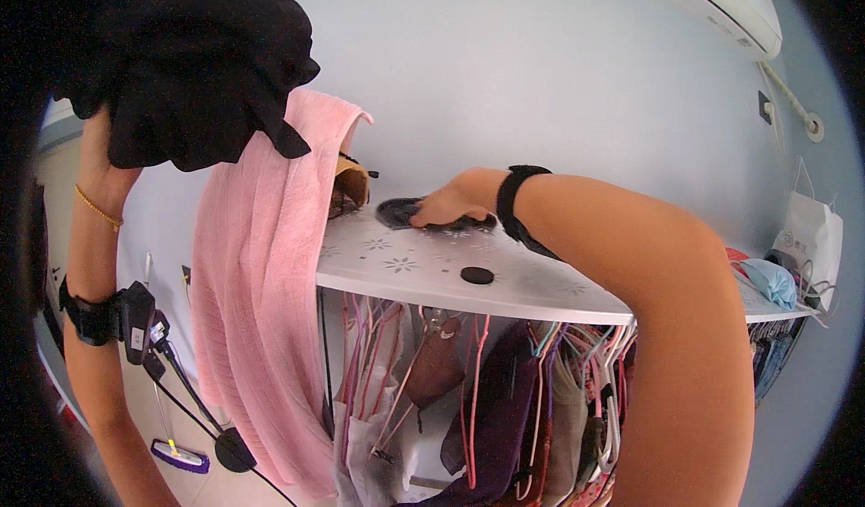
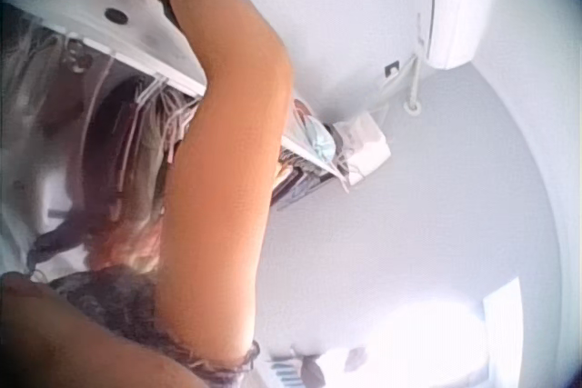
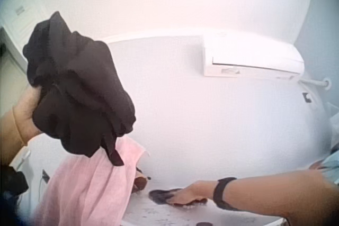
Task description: The person wipes the top of a closet shelf with a cloth after moving items like a fan, a paper bag, and a bag. The person then removes several shirts and a white dress on hangers from the closet rack and places them on the bed.
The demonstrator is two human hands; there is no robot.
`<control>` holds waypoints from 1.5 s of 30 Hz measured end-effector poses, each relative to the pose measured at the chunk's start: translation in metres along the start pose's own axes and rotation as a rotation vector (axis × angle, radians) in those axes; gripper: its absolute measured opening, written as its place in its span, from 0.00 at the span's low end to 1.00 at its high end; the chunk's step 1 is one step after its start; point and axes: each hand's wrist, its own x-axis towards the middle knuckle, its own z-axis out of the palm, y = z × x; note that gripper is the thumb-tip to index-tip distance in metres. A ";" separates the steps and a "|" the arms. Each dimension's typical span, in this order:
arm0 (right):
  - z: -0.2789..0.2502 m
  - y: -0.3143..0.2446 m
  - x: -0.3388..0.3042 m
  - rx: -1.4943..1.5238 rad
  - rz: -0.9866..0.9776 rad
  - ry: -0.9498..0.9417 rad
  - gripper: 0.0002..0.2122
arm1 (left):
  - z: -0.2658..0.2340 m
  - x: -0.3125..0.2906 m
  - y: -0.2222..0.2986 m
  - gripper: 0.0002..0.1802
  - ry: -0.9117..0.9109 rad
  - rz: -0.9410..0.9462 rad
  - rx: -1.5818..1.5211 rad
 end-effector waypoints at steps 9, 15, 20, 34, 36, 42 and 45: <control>0.022 -0.044 -0.063 -0.164 -0.544 0.042 0.31 | -0.004 0.000 0.018 0.21 -0.038 0.035 0.069; 0.040 0.046 -0.111 -0.165 -0.365 0.168 0.31 | 0.046 -0.003 0.001 0.21 -0.105 -0.009 0.035; 0.079 0.164 -0.174 0.014 -0.155 0.265 0.29 | 0.121 -0.021 -0.040 0.22 -0.180 -0.101 -0.054; 0.240 0.315 -0.383 0.049 -0.089 0.927 0.15 | 0.437 -0.196 -0.175 0.20 -0.115 0.286 0.645; 0.295 0.304 -0.418 0.325 -0.100 0.686 0.14 | 0.469 -0.226 -0.191 0.21 -0.185 0.265 0.731; 0.520 0.337 -0.495 0.911 -0.165 0.347 0.14 | 0.538 -0.294 -0.221 0.24 -0.848 0.019 1.080; 0.611 0.358 -0.530 1.257 0.113 0.461 0.14 | 0.555 -0.297 -0.216 0.22 -0.745 0.063 0.925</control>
